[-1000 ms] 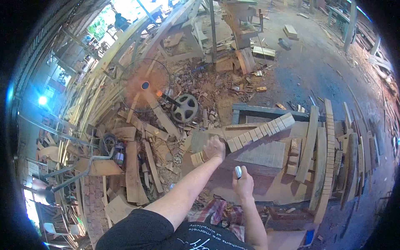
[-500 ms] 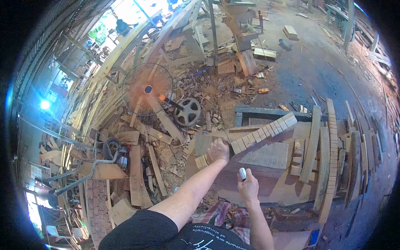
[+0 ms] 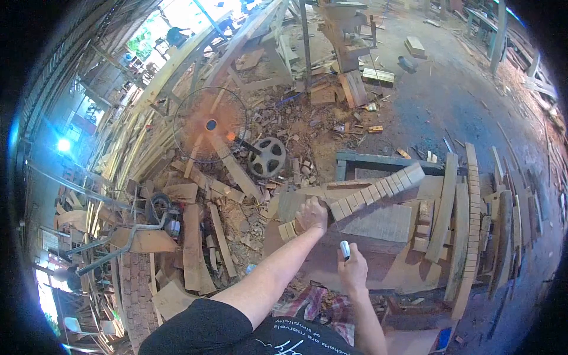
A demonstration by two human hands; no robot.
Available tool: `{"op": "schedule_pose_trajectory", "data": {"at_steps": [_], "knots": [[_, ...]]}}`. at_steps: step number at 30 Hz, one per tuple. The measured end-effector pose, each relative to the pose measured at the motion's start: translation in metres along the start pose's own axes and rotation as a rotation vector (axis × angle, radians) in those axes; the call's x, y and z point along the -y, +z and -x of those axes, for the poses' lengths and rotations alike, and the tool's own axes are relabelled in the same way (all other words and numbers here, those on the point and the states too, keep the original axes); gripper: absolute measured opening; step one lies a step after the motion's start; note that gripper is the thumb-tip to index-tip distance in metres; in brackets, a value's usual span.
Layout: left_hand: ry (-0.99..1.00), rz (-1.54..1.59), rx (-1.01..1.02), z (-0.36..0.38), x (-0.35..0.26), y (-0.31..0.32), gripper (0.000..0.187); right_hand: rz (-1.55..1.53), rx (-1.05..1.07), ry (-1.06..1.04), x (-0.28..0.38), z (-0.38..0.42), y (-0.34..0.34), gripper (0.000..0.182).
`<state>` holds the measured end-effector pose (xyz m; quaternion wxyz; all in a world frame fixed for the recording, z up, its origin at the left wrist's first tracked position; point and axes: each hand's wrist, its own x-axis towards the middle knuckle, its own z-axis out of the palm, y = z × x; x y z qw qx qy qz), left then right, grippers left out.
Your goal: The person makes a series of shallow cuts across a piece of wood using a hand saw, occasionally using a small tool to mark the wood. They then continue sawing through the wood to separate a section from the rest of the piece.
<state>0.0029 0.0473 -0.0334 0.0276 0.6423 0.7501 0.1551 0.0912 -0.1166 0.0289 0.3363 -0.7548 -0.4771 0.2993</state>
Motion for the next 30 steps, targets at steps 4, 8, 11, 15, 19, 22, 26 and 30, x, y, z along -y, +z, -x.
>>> {"op": "schedule_pose_trajectory", "data": {"at_steps": [4,8,11,15,19,22,26,30], "knots": [[-0.021,-0.014,0.088,-0.007,-0.004,-0.016,0.021,-0.081,-0.005,0.023,-0.004,0.045,-0.022,0.021],[-0.021,-0.014,0.080,-0.004,-0.002,-0.008,0.021,-0.065,-0.046,-0.024,-0.002,0.010,-0.001,0.020],[-0.021,-0.045,0.075,-0.005,0.001,-0.001,0.020,-0.020,-0.026,-0.059,-0.001,-0.016,0.009,0.021],[-0.021,-0.047,0.075,-0.005,-0.003,-0.007,0.020,-0.045,-0.017,-0.025,-0.006,0.023,-0.012,0.021],[-0.016,-0.052,0.098,-0.005,-0.002,-0.010,0.019,-0.039,0.070,0.053,-0.012,0.044,-0.029,0.022],[0.005,-0.049,0.057,-0.005,0.000,-0.004,0.018,-0.017,-0.026,-0.056,-0.012,-0.006,0.010,0.022],[0.018,-0.047,0.011,-0.003,0.003,0.000,0.018,-0.002,-0.014,0.011,-0.002,-0.004,0.004,0.022],[-0.012,-0.023,0.068,-0.007,-0.004,-0.012,0.020,-0.010,0.034,0.020,-0.008,0.034,-0.022,0.021]]}}
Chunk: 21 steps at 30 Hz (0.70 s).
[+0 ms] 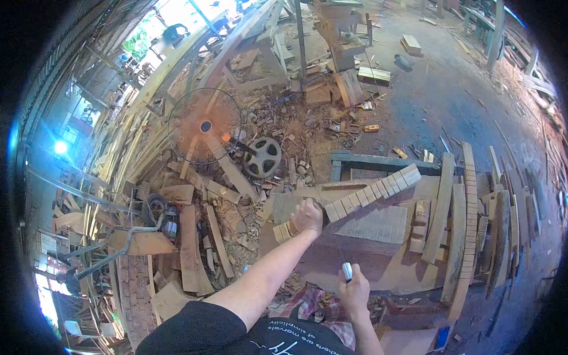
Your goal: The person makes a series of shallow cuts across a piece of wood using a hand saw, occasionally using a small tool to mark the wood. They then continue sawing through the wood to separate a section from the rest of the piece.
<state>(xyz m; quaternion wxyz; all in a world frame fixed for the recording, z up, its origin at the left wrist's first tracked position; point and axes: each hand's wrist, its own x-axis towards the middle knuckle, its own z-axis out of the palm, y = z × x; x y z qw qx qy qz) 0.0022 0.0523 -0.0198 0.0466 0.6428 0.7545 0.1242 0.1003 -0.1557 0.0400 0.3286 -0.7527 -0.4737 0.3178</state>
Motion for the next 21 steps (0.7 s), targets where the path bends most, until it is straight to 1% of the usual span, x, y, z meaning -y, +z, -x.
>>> {"op": "schedule_pose_trajectory", "data": {"at_steps": [2,4,5,9,11,14,15,17,19,21], "knots": [[-0.003,-0.009,0.018,0.003,-0.001,-0.002,0.021,0.004,0.021,0.017,-0.002,0.001,0.003,0.021],[-0.004,-0.001,0.013,0.004,0.002,0.008,0.022,-0.006,-0.042,-0.017,0.006,-0.032,0.021,0.021],[-0.002,0.004,0.002,0.002,0.005,0.011,0.022,0.055,-0.062,-0.041,0.004,-0.046,0.032,0.020],[0.006,0.002,-0.006,0.004,0.004,0.012,0.023,0.001,-0.020,-0.010,0.007,-0.036,0.018,0.020],[-0.014,-0.010,0.045,0.000,0.005,0.010,0.021,0.037,-0.023,-0.033,0.011,-0.013,0.008,0.022],[-0.013,-0.012,0.038,0.001,0.002,0.005,0.022,0.043,-0.034,-0.011,-0.005,0.000,0.013,0.022],[-0.014,-0.015,0.043,0.003,0.003,0.006,0.022,0.043,-0.031,-0.007,-0.004,-0.008,0.017,0.022],[0.003,-0.037,-0.017,0.002,0.003,0.008,0.024,0.061,-0.072,-0.057,0.002,-0.040,0.031,0.022],[0.008,-0.043,-0.029,0.000,0.006,0.011,0.024,0.035,-0.042,-0.042,0.002,-0.049,0.032,0.023],[0.020,-0.043,-0.024,0.002,0.005,0.012,0.024,0.019,-0.015,-0.010,0.003,-0.041,0.027,0.023]]}}
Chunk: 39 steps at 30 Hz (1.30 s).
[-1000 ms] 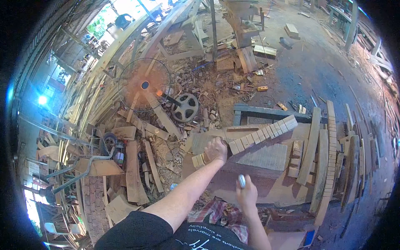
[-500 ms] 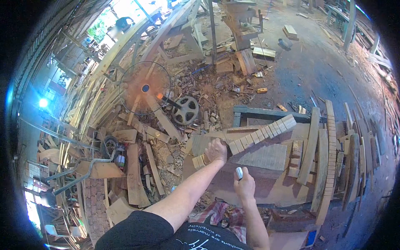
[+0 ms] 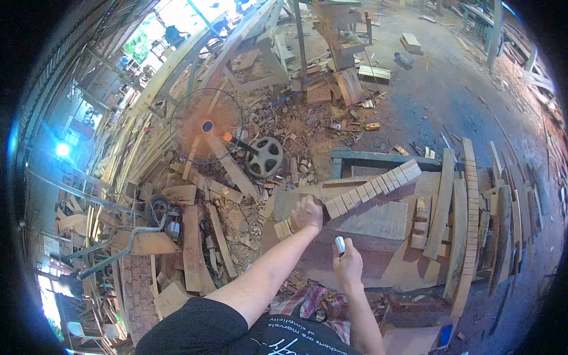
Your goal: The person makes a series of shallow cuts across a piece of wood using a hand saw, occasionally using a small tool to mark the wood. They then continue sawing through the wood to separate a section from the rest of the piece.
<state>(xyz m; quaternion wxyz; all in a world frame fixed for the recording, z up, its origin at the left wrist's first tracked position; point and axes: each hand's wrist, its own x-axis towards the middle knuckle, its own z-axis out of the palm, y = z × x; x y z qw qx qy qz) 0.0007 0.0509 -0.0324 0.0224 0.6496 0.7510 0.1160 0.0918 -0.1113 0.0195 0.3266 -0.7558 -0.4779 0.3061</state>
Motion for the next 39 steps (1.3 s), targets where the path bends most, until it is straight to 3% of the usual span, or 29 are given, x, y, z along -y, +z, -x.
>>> {"op": "schedule_pose_trajectory", "data": {"at_steps": [5,10,16,23,30,34,39], "knots": [[-0.024,0.006,0.084,-0.002,-0.004,-0.016,0.023,-0.043,-0.012,-0.011,-0.009,0.051,-0.027,0.023],[-0.014,0.029,-0.003,-0.001,0.001,-0.001,0.023,0.006,-0.033,-0.004,0.012,-0.009,-0.004,0.021],[-0.036,0.038,0.018,-0.004,-0.002,-0.004,0.024,-0.017,0.000,-0.001,0.005,0.039,-0.033,0.022],[-0.018,0.023,-0.046,-0.002,0.001,0.003,0.022,-0.025,0.008,-0.022,0.003,-0.009,-0.006,0.024],[-0.048,0.010,0.072,-0.004,-0.002,-0.008,0.024,0.004,0.037,0.043,-0.001,0.040,-0.028,0.023],[-0.038,0.022,0.021,-0.002,-0.004,-0.009,0.022,0.039,-0.030,-0.037,0.000,0.000,-0.002,0.021],[-0.048,0.022,0.019,-0.003,-0.002,0.000,0.021,-0.027,-0.035,-0.038,0.004,0.014,-0.016,0.022]]}}
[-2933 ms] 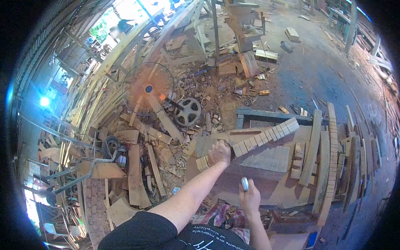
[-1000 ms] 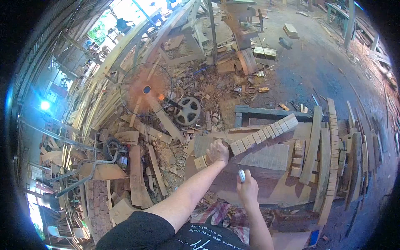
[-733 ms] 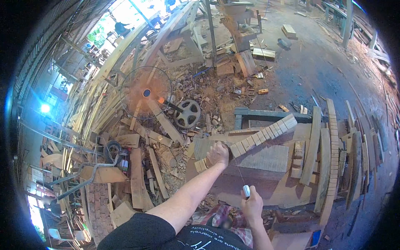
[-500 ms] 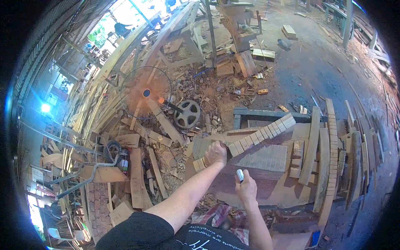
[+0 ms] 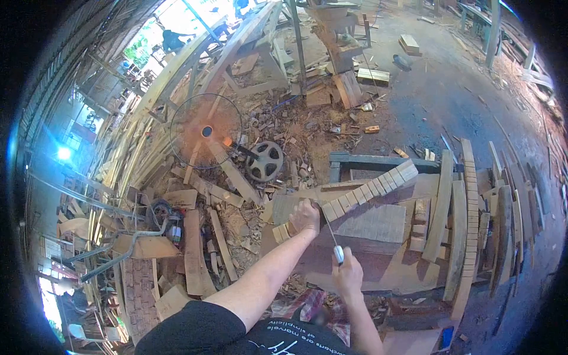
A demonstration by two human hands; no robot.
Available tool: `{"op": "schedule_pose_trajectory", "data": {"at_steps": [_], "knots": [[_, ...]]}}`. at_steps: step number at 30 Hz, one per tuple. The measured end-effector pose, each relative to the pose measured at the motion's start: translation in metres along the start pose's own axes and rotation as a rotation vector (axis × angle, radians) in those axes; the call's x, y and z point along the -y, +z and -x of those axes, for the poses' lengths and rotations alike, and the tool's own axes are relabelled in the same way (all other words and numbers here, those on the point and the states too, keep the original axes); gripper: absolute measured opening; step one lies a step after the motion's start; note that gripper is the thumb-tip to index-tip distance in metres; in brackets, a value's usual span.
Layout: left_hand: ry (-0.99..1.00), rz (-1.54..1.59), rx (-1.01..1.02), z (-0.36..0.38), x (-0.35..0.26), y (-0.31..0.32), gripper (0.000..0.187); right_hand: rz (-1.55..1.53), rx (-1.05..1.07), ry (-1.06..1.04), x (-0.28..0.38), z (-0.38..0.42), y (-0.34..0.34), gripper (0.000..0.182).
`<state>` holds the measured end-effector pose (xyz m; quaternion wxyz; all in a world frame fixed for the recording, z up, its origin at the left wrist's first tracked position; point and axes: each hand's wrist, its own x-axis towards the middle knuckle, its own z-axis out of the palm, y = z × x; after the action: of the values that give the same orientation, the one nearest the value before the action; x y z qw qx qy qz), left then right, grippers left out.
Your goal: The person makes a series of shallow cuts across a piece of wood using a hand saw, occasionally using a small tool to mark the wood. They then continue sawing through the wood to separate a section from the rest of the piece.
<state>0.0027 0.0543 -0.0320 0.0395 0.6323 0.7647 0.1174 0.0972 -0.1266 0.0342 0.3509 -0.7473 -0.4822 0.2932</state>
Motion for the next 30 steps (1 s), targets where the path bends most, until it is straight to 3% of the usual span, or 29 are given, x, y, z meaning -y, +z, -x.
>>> {"op": "schedule_pose_trajectory", "data": {"at_steps": [4,10,12,14,17,23,30], "knots": [[-0.006,-0.015,0.024,0.000,-0.001,-0.008,0.021,0.001,0.020,0.034,-0.012,0.028,-0.008,0.023],[-0.004,0.021,-0.021,-0.001,0.003,0.002,0.024,0.000,0.040,0.028,-0.010,-0.023,0.018,0.022],[-0.009,0.033,-0.046,0.003,0.000,0.003,0.023,0.007,0.024,0.012,-0.012,-0.006,0.008,0.022],[-0.029,-0.021,0.069,-0.001,-0.001,-0.007,0.023,0.005,0.013,-0.017,-0.014,0.022,-0.007,0.022],[-0.013,0.004,0.028,0.002,-0.003,-0.012,0.023,-0.021,0.114,0.081,-0.023,0.049,-0.026,0.022],[-0.038,-0.022,0.025,-0.002,-0.002,-0.005,0.021,0.007,0.030,0.016,-0.005,-0.028,0.015,0.020],[-0.003,-0.025,0.005,0.001,0.003,0.000,0.023,-0.034,0.060,0.021,-0.019,0.040,-0.020,0.022]]}}
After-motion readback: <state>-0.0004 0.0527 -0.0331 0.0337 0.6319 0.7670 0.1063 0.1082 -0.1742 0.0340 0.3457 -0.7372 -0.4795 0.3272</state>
